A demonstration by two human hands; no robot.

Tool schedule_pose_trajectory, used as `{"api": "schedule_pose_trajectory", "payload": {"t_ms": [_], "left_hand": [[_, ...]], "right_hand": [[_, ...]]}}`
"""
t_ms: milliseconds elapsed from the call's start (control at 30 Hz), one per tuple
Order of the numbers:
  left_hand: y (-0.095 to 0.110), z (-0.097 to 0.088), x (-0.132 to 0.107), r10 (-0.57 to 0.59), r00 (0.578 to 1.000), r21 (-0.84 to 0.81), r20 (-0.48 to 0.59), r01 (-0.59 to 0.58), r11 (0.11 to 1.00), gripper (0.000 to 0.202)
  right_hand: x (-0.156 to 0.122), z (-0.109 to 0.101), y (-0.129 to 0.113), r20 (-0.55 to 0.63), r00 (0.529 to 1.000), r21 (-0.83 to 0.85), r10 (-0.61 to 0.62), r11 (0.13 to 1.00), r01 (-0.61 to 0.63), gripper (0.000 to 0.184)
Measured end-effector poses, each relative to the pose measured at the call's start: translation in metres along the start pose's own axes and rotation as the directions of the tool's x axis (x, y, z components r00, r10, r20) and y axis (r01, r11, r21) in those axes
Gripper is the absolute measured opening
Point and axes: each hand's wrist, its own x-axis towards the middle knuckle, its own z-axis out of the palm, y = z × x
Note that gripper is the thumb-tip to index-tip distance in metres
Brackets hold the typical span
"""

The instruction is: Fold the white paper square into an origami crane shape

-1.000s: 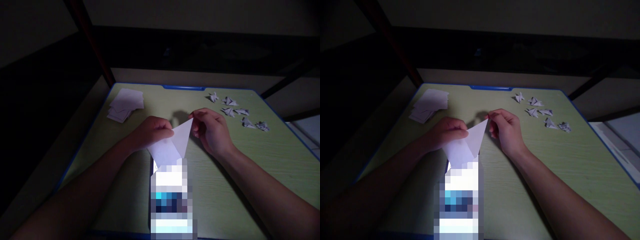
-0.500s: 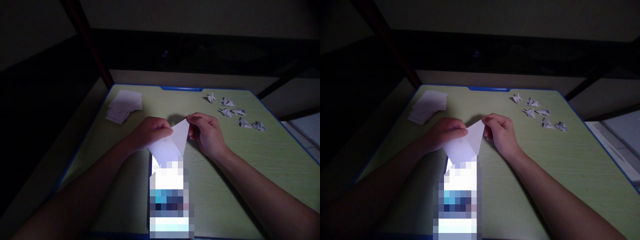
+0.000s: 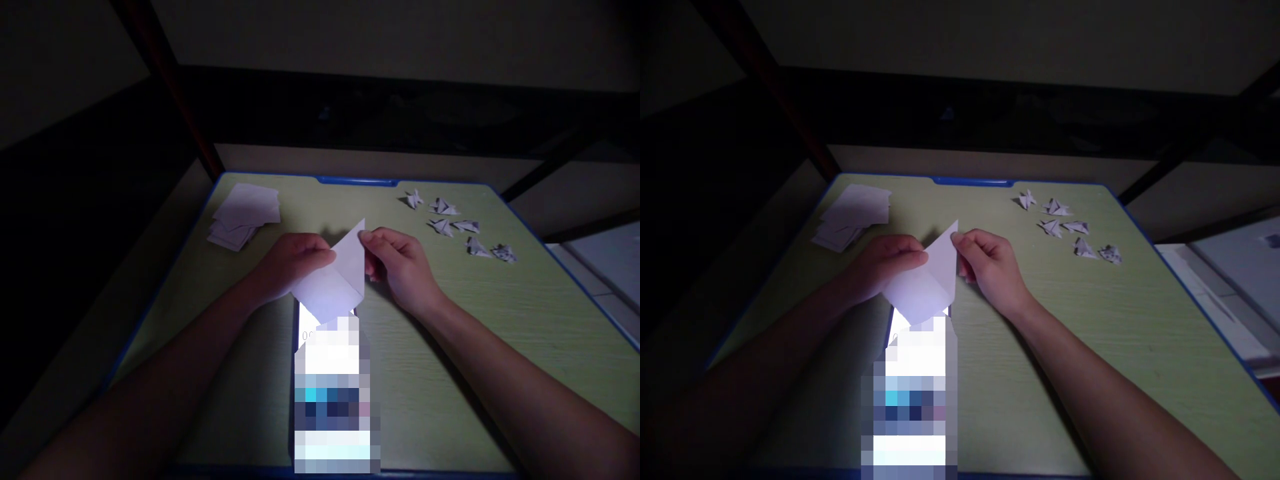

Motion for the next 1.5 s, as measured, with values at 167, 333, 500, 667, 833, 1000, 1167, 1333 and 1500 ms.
{"api": "schedule_pose_trajectory", "payload": {"t_ms": [167,333,500,667,833,1000,1167,1333,1500], "left_hand": [[-0.002,-0.001,0.001,0.015,1.000,0.020,0.003,-0.015,1.000,0.022],[-0.004,0.000,0.003,0.034,0.999,-0.035,-0.018,-0.034,0.999,0.020],[-0.007,0.000,0.005,0.045,0.998,-0.052,-0.043,-0.047,0.998,0.022],[-0.008,0.002,0.006,0.049,0.996,-0.115,-0.070,-0.057,0.992,0.024],[-0.008,0.005,0.007,0.122,0.989,-0.070,-0.082,-0.128,0.989,0.026],[-0.010,0.006,0.010,0.138,0.967,-0.118,-0.214,-0.165,0.979,0.026],[-0.014,0.011,0.012,0.119,0.939,-0.157,-0.321,-0.177,0.972,0.023],[-0.014,0.018,0.012,0.149,0.908,-0.134,-0.391,-0.217,0.967,0.018],[-0.013,0.020,0.011,0.210,0.876,-0.087,-0.435,-0.273,0.958,0.015]], "right_hand": [[-0.001,0.001,0.000,0.026,1.000,-0.029,0.019,0.999,-0.018,0.035],[-0.001,0.002,0.001,0.012,1.000,-0.051,-0.016,0.999,0.016,0.038],[-0.001,0.002,0.000,0.053,0.999,-0.054,0.003,0.999,0.000,0.037],[-0.001,0.003,0.000,0.072,0.997,-0.095,-0.003,0.995,0.010,0.040],[-0.001,0.004,0.004,0.020,0.999,-0.118,-0.035,0.992,0.037,0.043],[-0.003,0.006,0.002,0.043,0.998,-0.218,-0.047,0.974,0.055,0.046],[-0.006,0.007,0.000,0.051,0.995,-0.294,-0.082,0.951,0.093,0.047],[-0.007,0.007,0.001,0.024,0.995,-0.361,-0.101,0.927,0.103,0.047],[-0.007,0.006,-0.001,0.028,0.993,-0.351,-0.116,0.929,0.118,0.047]]}}
